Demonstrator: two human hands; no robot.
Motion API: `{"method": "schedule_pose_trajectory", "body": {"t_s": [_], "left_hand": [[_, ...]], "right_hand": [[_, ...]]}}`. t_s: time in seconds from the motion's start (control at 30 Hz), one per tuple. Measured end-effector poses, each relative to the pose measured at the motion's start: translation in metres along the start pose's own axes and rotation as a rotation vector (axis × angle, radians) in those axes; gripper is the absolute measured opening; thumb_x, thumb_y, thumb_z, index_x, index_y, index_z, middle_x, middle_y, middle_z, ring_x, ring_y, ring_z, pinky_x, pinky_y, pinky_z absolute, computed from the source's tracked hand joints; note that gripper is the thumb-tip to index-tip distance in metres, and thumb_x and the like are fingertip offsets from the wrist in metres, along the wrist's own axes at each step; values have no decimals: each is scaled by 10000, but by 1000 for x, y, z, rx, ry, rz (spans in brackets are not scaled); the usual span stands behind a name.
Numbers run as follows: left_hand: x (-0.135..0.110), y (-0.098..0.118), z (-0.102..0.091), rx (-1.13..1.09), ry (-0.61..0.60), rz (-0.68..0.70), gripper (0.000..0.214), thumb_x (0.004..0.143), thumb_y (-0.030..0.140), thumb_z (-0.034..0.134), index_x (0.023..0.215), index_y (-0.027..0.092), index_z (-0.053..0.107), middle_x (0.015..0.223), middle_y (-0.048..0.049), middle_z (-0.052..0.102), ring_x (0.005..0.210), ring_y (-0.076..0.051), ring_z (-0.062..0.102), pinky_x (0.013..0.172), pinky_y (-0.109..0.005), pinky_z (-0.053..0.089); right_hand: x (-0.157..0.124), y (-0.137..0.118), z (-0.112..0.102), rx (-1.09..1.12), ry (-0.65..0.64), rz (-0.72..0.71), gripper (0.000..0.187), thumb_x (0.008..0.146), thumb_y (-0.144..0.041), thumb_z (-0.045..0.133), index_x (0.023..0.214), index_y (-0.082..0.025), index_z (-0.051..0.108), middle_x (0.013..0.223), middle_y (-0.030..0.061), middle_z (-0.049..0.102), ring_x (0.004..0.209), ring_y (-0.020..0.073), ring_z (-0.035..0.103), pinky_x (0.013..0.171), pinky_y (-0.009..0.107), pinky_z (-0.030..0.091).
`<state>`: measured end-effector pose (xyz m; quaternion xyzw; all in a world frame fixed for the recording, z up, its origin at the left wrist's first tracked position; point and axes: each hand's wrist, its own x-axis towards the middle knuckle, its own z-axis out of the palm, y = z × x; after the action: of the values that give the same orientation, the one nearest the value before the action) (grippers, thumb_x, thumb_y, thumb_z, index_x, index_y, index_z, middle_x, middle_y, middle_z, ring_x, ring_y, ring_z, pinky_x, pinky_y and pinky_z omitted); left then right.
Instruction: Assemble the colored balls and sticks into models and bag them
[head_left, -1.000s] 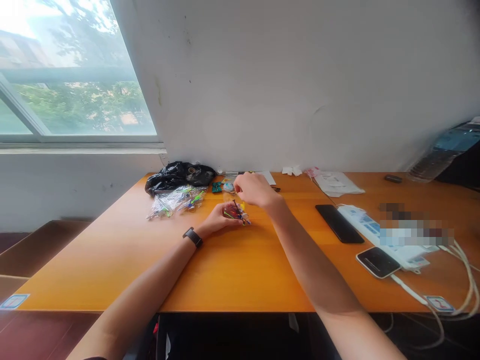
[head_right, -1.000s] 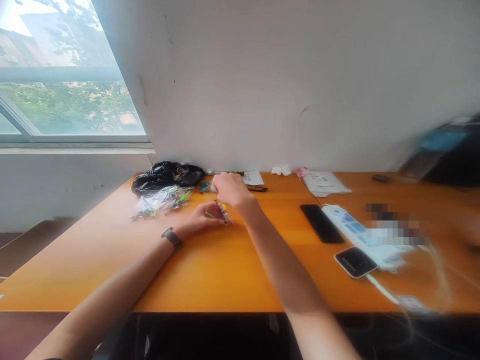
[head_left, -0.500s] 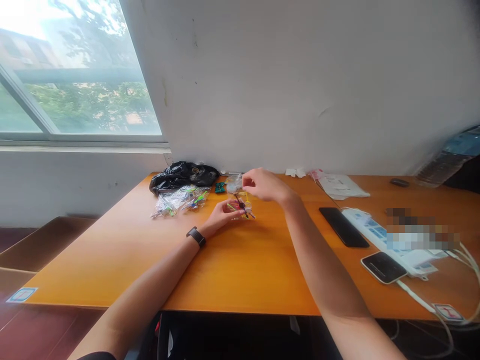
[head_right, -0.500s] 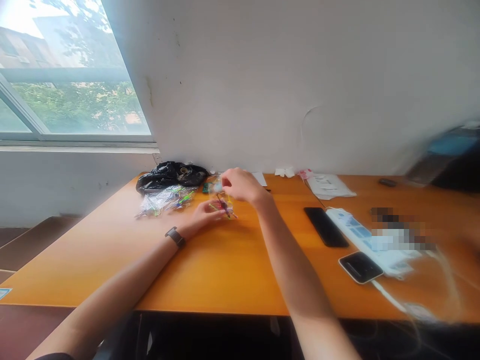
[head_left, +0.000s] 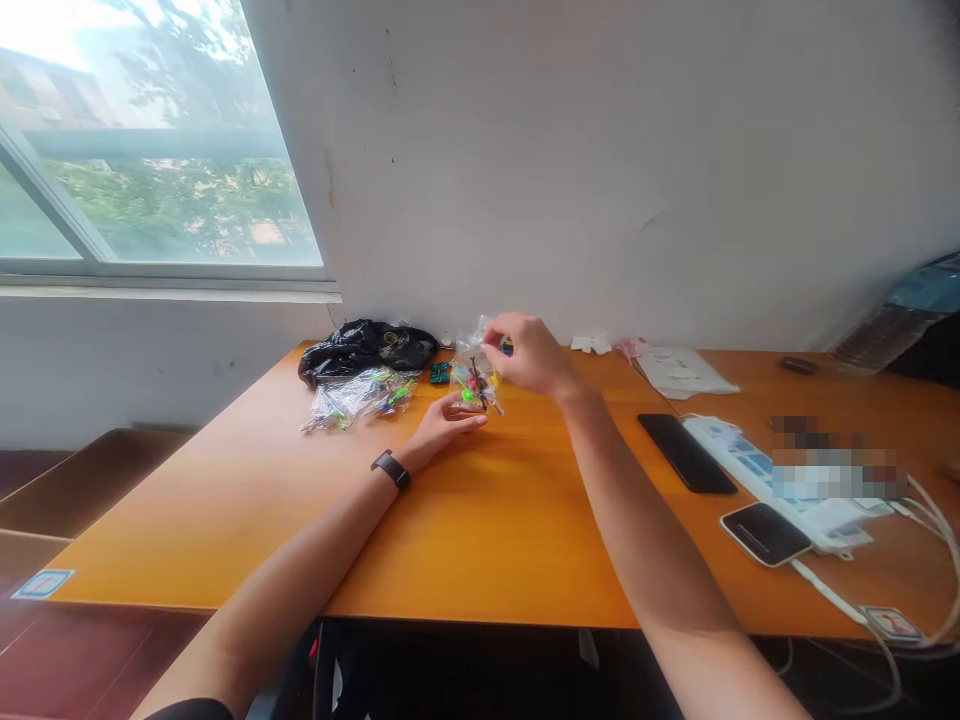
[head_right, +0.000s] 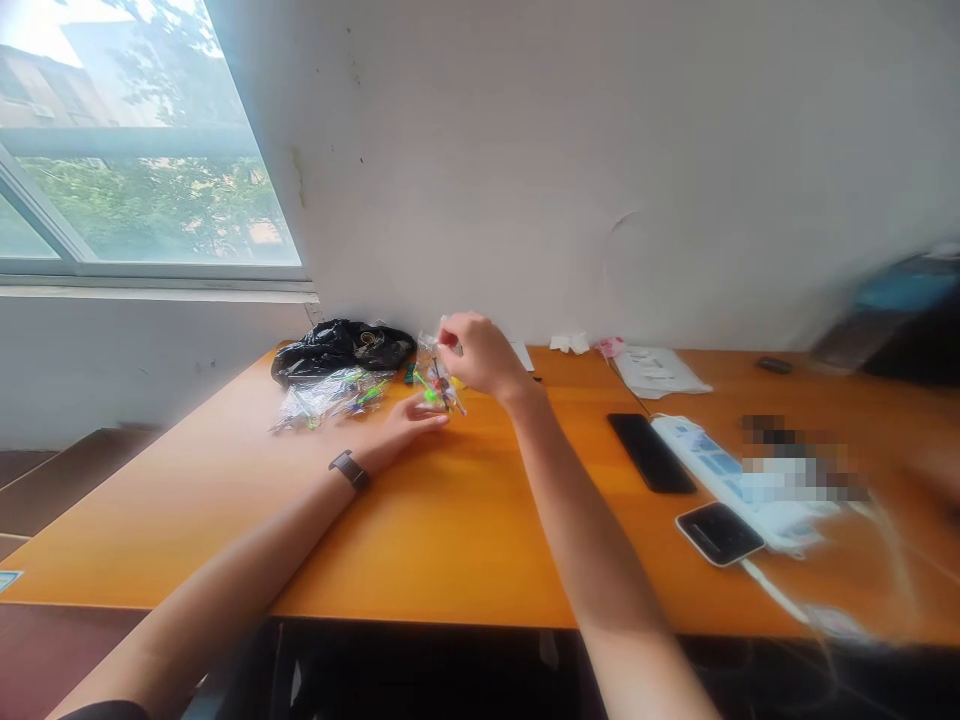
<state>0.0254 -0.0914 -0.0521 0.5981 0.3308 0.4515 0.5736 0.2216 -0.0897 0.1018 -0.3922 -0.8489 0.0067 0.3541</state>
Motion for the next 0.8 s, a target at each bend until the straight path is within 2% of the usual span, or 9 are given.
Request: {"method": "schedule_pose_trajectory", "body": {"t_s": [0.13,0.2,0.27,0.37,0.4,0.43,0.57,0.67,0.8], "left_hand": [[4,-8,-5,-49,22,-22,736,808,440,925,1431,211,608,1366,-178,719,1198,-292,698,1009,-421,550],[9,-14,-8,-90,47,-32,694,858,491,875,1435,216,607,1355,-174,723,1135,-275,718,979,-409,564],[16,-20,-10,-207,134,-67,592,931,582,762,1348,177,647,1282,-182,745,1032,-261,739,927,-400,582],[25,-27,-16,-374,282,-127,585,1017,681,543,1206,143,674,1123,-174,766,936,-252,744,866,-389,597],[26,-28,-17,-396,309,-133,604,1022,700,505,1172,141,680,1082,-168,766,935,-254,743,865,-388,597],[27,-28,-18,-403,318,-131,622,1019,717,488,1149,142,687,1061,-165,765,951,-259,743,877,-388,595],[25,-24,-19,-391,249,-119,694,951,792,538,1110,142,721,1095,-180,776,1014,-291,738,912,-401,576],[24,-22,-16,-379,194,-123,741,903,854,539,1068,158,731,1069,-164,788,971,-295,741,875,-391,569],[23,-20,-16,-397,183,-128,779,898,881,499,1070,160,738,1106,-173,793,1017,-308,741,902,-396,565]], "right_hand": [[2,-15,-7,-69,232,-31,115,957,-167,538,898,-219,623,947,87,671,987,273,578,906,385,444],[2,-19,-11,-95,296,-11,115,958,-167,535,930,-229,627,994,97,667,1032,294,571,925,409,442],[0,-18,-14,-80,211,3,105,939,-165,554,883,-226,617,956,88,667,976,279,581,868,389,446],[-3,-9,-14,-10,-111,26,154,891,-160,595,748,-212,568,815,44,656,782,204,570,713,327,413],[-4,-6,-13,1,-183,45,167,878,-160,604,724,-208,559,786,32,653,734,183,555,676,316,393],[-5,-3,-12,4,-216,68,168,868,-158,610,715,-204,561,774,24,655,707,169,545,654,312,377],[-5,1,-13,28,-202,85,124,857,-162,622,739,-198,617,792,24,683,721,166,566,660,312,378],[-5,-7,-22,43,-106,24,124,881,-174,614,760,-198,633,820,40,690,782,192,599,719,323,417],[-5,-26,-36,-27,203,-15,91,938,-176,576,903,-212,652,952,81,690,944,260,613,867,386,456]]}}
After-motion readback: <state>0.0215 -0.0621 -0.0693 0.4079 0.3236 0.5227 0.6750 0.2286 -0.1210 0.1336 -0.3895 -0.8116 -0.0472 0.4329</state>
